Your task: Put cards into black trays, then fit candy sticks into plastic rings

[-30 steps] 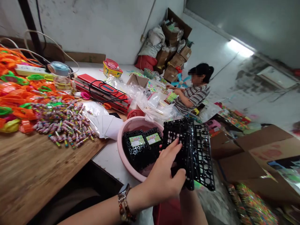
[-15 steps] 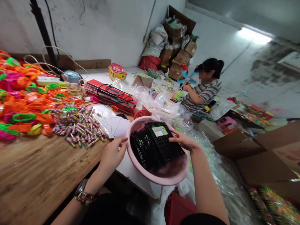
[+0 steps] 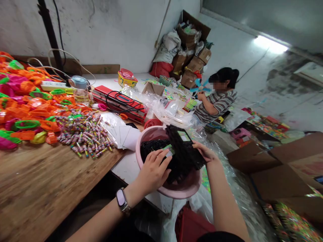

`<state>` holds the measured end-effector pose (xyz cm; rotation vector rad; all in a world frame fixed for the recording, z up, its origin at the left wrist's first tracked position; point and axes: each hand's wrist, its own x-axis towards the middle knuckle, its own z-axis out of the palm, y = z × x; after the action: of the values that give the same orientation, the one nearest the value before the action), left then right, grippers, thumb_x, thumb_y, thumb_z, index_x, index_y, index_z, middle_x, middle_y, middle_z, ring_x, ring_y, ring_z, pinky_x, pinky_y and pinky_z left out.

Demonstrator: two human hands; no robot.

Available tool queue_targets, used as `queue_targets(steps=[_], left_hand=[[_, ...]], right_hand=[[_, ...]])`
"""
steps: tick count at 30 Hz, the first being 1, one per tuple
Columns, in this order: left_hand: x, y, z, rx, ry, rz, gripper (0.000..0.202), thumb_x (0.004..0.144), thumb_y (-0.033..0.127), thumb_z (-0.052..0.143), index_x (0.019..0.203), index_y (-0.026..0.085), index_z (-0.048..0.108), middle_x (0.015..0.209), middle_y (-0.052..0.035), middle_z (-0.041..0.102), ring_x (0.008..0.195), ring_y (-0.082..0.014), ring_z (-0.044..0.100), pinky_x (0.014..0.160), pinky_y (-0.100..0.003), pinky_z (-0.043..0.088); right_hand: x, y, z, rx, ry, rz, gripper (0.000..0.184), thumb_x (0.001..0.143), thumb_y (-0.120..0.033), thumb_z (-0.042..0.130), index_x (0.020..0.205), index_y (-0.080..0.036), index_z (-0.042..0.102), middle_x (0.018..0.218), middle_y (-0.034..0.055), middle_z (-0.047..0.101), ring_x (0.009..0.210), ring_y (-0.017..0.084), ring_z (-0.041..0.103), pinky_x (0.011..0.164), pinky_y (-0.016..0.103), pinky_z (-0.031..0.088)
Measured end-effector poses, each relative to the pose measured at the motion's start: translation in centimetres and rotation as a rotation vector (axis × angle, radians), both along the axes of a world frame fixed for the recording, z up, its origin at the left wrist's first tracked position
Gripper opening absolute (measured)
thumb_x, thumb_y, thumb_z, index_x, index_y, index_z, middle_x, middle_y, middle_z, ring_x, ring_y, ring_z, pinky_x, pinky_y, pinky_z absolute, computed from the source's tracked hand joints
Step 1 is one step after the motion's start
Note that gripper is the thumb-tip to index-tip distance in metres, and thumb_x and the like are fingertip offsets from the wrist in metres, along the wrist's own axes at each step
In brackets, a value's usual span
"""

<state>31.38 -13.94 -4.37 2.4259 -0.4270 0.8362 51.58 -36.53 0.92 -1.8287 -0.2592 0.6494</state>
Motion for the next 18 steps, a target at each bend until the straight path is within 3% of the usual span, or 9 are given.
queue_targets(steps=[4,9,11,15,18], left_hand=[[0.7,-0.7,-0.6,0.103,0.151,-0.059,0.059,0.091,0.055,0.047,0.135,0.018,0.048,0.144,-0.0121,0.049,0.136,-0.0382,0.035,0.110,-0.066,0.028],[0.3,0.8,-0.4,0.111,0.256,0.038,0.045,0.092,0.052,0.048,0.119,0.018,0.059,0.134,-0.0120,0.056,0.130,-0.0369,0.042,0.107,-0.066,0.030],[0.2,2.1,-0.1,0.097,0.260,0.081,0.042,0.091,0.050,0.050,0.115,0.017,0.060,0.133,-0.0122,0.056,0.130,-0.0371,0.042,0.107,-0.064,0.031],[0.3,4.0,0.2,0.096,0.252,0.086,0.041,0.091,0.047,0.052,0.115,0.016,0.060,0.132,-0.0124,0.056,0.132,-0.0352,0.041,0.111,-0.060,0.030],[0.2,4.2,-0.1,0.106,0.247,0.077,0.041,0.091,0.046,0.052,0.116,0.014,0.059,0.132,-0.0135,0.056,0.133,-0.0356,0.040,0.111,-0.058,0.032]], right_hand=[[0.0,-1.1,1.2,0.002,-0.025,-0.021,0.049,0.067,-0.034,0.066,0.114,-0.026,0.058,0.104,0.0029,0.074,0.090,0.027,0.071,0.081,0.038,0.057],[1.0,-4.7,5.5,-0.139,-0.209,-0.066,0.058,0.069,-0.037,0.066,0.126,-0.027,0.054,0.116,0.0071,0.070,0.097,0.029,0.069,0.080,0.039,0.057],[1.5,-4.8,6.2,-0.212,-0.272,-0.084,0.061,0.068,-0.038,0.067,0.126,-0.026,0.054,0.113,0.0083,0.071,0.096,0.029,0.069,0.080,0.038,0.056],[2.2,-1.4,4.1,-0.341,-0.310,-0.057,0.061,0.059,-0.035,0.077,0.117,-0.022,0.062,0.098,0.0058,0.074,0.092,0.029,0.068,0.083,0.040,0.054],[2.2,1.9,1.6,-0.426,-0.342,0.022,0.044,0.055,-0.032,0.079,0.096,-0.020,0.070,0.095,0.0053,0.073,0.096,0.031,0.065,0.090,0.041,0.051]])
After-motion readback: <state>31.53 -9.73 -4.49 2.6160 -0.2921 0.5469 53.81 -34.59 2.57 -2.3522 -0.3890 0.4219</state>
